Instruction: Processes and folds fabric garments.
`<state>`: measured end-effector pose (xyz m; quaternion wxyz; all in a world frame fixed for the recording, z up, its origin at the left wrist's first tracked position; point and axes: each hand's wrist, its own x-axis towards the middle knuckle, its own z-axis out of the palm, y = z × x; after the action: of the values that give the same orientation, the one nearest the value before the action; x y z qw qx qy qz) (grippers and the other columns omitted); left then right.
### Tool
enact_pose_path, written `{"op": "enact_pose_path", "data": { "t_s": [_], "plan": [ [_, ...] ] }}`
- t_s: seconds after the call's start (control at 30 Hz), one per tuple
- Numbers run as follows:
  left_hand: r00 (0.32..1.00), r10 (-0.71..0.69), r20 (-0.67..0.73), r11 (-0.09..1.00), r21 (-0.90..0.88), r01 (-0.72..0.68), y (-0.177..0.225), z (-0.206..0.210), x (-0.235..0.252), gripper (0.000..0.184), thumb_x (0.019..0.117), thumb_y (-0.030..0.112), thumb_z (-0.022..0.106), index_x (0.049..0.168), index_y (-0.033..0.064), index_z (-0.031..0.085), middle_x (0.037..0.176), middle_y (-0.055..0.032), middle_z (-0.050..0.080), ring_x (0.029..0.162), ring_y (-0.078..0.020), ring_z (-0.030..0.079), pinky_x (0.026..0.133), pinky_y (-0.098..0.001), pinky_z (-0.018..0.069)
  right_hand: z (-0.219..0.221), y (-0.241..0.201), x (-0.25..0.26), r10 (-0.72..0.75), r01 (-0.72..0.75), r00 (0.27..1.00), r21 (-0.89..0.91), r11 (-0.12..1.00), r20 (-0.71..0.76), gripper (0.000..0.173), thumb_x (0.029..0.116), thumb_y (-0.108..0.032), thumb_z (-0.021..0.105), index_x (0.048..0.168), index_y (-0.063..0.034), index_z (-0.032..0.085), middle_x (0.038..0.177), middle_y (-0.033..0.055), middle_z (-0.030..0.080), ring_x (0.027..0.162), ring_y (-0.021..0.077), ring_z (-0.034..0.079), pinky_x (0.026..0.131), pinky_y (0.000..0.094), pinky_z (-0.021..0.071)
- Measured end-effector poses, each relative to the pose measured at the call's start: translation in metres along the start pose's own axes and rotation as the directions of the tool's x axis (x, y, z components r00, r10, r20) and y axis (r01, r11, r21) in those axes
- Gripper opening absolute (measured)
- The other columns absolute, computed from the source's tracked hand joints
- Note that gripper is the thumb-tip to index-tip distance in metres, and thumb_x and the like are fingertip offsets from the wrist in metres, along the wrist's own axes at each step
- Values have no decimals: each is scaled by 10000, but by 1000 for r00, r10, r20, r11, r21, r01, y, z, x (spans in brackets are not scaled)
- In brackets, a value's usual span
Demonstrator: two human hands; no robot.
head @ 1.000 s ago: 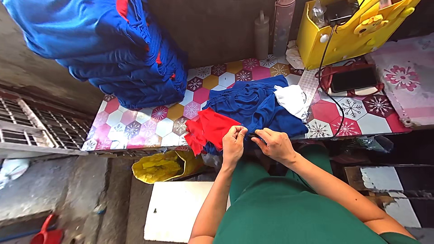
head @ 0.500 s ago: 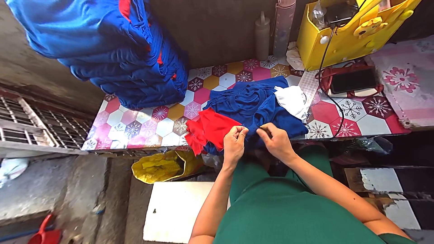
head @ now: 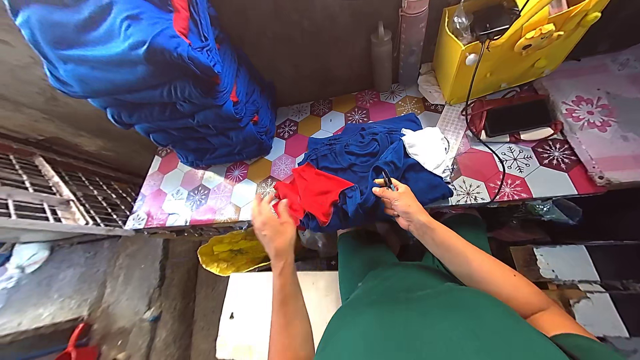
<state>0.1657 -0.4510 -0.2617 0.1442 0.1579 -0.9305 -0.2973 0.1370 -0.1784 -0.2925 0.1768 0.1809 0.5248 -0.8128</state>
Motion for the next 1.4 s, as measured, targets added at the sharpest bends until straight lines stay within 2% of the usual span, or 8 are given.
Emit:
{"op": "enact_pose_path", "data": {
  "t_s": [0.27,0.43,0.63,0.77,0.9,1.13,1.27,1.4],
  "plan": [
    [846,166,506,645,-705,295,62,83,-41,493,933,7,687,1388,-11,498,1019,-92,751,902,-111,717,843,-297,585,-6,-3,-4,-233,220,973,-352,910,5,269,979,-62,671,1240,-36,617,865,19,631,620,46,503,560,211,418],
    [865,101,491,634,-702,324,67,85,-38,396,938,-17,676,1314,-4,550,943,-75,758,826,-94,720,780,-274,591,-28,5,-7,-704,676,657,-625,391,270,347,901,-55,750,1228,18,657,1088,103,755,1000,166,731,895,362,601],
    [865,175,470,709,-670,221,74,81,-41,373,926,-11,687,1280,7,572,937,-50,764,828,-77,723,785,-265,591,-23,19,-1,-797,784,479,-586,202,366,253,895,-33,732,1141,24,724,974,114,771,869,176,753,806,356,622],
    [874,132,468,730,-642,234,70,79,-38,314,937,10,684,1239,10,597,926,-48,756,811,-76,712,765,-269,584,-36,6,-20,-590,708,694,-538,458,411,162,908,-28,698,1058,31,682,925,82,741,847,84,708,811,255,589],
    [885,120,450,721,-653,234,67,83,-35,289,944,-6,671,1225,3,604,940,-63,759,808,-89,716,757,-280,589,-63,-11,-24,162,424,859,-852,307,485,262,975,-100,642,1226,-36,674,1071,137,740,997,290,706,929,535,528],
    [866,189,462,749,-639,177,76,85,-44,340,939,4,663,1265,-13,569,1013,-76,760,877,-77,719,806,-267,583,-31,-6,-18,-645,660,671,-691,295,365,326,911,-92,746,1225,-20,702,1061,97,770,969,216,747,877,440,606],
    [869,213,447,744,-651,152,79,84,-47,320,925,5,672,1233,-12,586,973,-63,763,869,-63,720,802,-250,582,-17,2,-5,-720,722,567,-662,201,399,255,898,-38,727,1150,-1,720,990,128,759,866,241,748,786,443,616],
    [880,185,436,749,-643,161,73,82,-44,314,929,3,671,1231,-16,589,971,-68,764,859,-65,718,799,-255,580,-32,-2,-24,-465,680,732,-572,459,497,174,961,-60,626,1105,20,680,937,97,715,838,95,678,799,265,568]
  ]
}}
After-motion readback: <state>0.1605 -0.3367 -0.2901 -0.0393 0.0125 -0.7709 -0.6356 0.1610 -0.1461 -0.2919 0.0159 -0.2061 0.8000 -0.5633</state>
